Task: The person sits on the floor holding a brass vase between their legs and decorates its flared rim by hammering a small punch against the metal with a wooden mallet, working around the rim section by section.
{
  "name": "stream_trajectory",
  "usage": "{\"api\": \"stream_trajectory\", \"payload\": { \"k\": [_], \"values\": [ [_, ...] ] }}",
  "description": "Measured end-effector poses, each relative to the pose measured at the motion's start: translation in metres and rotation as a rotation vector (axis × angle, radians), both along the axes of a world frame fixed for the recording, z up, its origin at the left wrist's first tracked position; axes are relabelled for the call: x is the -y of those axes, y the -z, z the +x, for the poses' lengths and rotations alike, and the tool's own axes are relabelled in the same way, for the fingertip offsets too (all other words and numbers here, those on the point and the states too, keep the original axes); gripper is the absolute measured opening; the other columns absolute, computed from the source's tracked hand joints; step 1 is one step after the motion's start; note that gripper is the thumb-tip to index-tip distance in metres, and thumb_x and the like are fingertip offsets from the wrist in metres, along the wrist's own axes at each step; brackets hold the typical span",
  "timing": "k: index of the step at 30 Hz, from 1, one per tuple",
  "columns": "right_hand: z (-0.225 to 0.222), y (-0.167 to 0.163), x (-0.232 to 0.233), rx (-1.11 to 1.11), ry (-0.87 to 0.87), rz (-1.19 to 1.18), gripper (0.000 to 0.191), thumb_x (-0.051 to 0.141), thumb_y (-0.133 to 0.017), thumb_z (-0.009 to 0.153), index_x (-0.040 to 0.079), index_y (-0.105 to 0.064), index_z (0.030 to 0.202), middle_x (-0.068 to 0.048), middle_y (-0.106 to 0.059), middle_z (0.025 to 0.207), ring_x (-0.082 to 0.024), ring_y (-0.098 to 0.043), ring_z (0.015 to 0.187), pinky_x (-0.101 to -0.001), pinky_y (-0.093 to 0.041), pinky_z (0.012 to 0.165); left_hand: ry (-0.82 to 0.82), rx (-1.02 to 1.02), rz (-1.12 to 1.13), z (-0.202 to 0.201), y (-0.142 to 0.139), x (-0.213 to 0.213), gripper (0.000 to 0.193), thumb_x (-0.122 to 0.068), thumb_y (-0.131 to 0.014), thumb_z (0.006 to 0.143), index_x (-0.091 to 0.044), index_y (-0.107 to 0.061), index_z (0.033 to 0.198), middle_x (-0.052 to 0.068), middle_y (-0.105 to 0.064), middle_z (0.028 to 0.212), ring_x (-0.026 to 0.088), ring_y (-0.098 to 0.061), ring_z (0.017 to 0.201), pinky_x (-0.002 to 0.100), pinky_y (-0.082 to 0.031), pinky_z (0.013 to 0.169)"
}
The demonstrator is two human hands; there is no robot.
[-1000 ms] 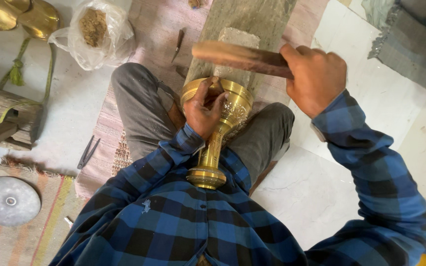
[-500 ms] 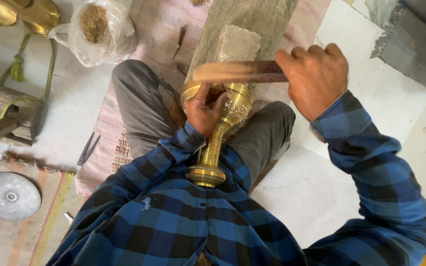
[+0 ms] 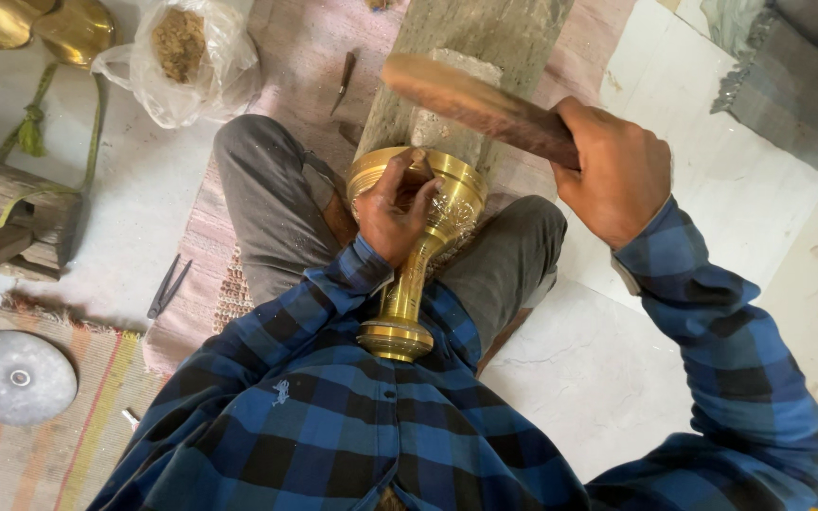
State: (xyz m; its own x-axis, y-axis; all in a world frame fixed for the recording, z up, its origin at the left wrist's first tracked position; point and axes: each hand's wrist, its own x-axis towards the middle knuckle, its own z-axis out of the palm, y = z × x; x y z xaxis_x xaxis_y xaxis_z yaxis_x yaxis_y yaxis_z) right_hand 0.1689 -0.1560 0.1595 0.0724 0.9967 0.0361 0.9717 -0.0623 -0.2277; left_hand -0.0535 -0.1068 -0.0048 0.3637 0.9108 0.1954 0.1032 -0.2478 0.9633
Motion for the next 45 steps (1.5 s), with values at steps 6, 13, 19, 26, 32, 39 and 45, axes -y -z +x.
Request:
{"api": "stream_trajectory", "payload": {
  "k": [6, 13, 19, 26, 32, 39, 45],
  "values": [
    [0.003, -0.005, -0.001, 0.436, -0.164, -0.012, 0.016, 0.003, -0.072, 0.093, 0.012, -0.068, 0.106, -0.006, -0.068, 0.084, -0.03, -0.067, 0.077, -0.0459, -0.049, 0.068, 0.005, -0.032, 0.033, 0.001, 0.002, 0.002, 0.041, -0.005, -0.079, 0.095, -0.003, -0.061, 0.131, 0.015, -0.079, 0.097, 0.019, -0.08, 0.088, 0.03, -0.066, 0.078],
    [-0.003, 0.0, 0.012, 0.472, -0.119, 0.02, 0.018, 0.005, -0.072, 0.085, 0.013, -0.067, 0.1, -0.006, -0.063, 0.079, -0.029, -0.063, 0.078, -0.0421, -0.044, 0.068, -0.026, -0.035, -0.013, 0.004, 0.005, -0.001, 0.041, -0.006, -0.08, 0.093, -0.003, -0.061, 0.129, 0.014, -0.08, 0.099, 0.02, -0.081, 0.089, 0.031, -0.067, 0.08],
    [0.002, 0.032, 0.047, 0.15, 0.16, -0.037, 0.023, 0.016, -0.073, 0.091, 0.009, -0.063, 0.111, -0.012, -0.067, 0.091, -0.036, -0.067, 0.082, -0.0477, -0.05, 0.067, -0.001, 0.16, 0.031, -0.002, -0.002, -0.013, 0.04, -0.005, -0.075, 0.101, -0.004, -0.059, 0.137, 0.012, -0.079, 0.106, 0.021, -0.08, 0.097, 0.035, -0.068, 0.086],
    [-0.035, 0.115, 0.109, -0.456, 0.383, -0.166, 0.057, 0.034, -0.071, 0.096, 0.012, -0.049, 0.145, -0.021, -0.071, 0.106, -0.04, -0.072, 0.091, -0.0457, -0.056, 0.076, 0.633, -0.038, -0.052, 0.012, -0.016, -0.078, 0.053, -0.011, -0.078, 0.094, -0.008, -0.057, 0.142, 0.014, -0.077, 0.109, 0.021, -0.079, 0.09, 0.037, -0.068, 0.083],
    [-0.08, 0.153, 0.145, -0.513, 0.47, 0.051, 0.06, 0.019, -0.068, 0.099, 0.012, -0.047, 0.154, -0.023, -0.065, 0.122, -0.038, -0.067, 0.107, -0.0424, -0.055, 0.089, 1.161, -0.28, 0.045, 0.048, -0.028, -0.106, 0.055, -0.015, -0.079, 0.09, -0.014, -0.06, 0.142, 0.013, -0.078, 0.112, 0.021, -0.079, 0.092, 0.041, -0.064, 0.091],
    [-0.056, 0.143, 0.156, -0.361, 0.499, 0.054, 0.06, 0.012, -0.071, 0.095, 0.012, -0.053, 0.153, -0.02, -0.065, 0.114, -0.035, -0.066, 0.1, -0.0404, -0.054, 0.087, 1.248, -0.432, 0.183, 0.066, -0.037, -0.109, 0.062, -0.022, -0.081, 0.087, -0.014, -0.058, 0.144, 0.017, -0.077, 0.106, 0.027, -0.078, 0.088, 0.045, -0.06, 0.09],
    [-0.034, 0.124, 0.154, -0.801, 0.581, 0.311, 0.059, 0.005, -0.069, 0.1, 0.009, -0.049, 0.156, -0.014, -0.063, 0.121, -0.025, -0.063, 0.112, -0.0347, -0.053, 0.099, 1.245, -0.441, 0.206, 0.065, -0.044, -0.107, 0.064, -0.022, -0.083, 0.086, -0.014, -0.057, 0.144, 0.018, -0.077, 0.102, 0.028, -0.077, 0.087, 0.046, -0.061, 0.086]
  ]
}}
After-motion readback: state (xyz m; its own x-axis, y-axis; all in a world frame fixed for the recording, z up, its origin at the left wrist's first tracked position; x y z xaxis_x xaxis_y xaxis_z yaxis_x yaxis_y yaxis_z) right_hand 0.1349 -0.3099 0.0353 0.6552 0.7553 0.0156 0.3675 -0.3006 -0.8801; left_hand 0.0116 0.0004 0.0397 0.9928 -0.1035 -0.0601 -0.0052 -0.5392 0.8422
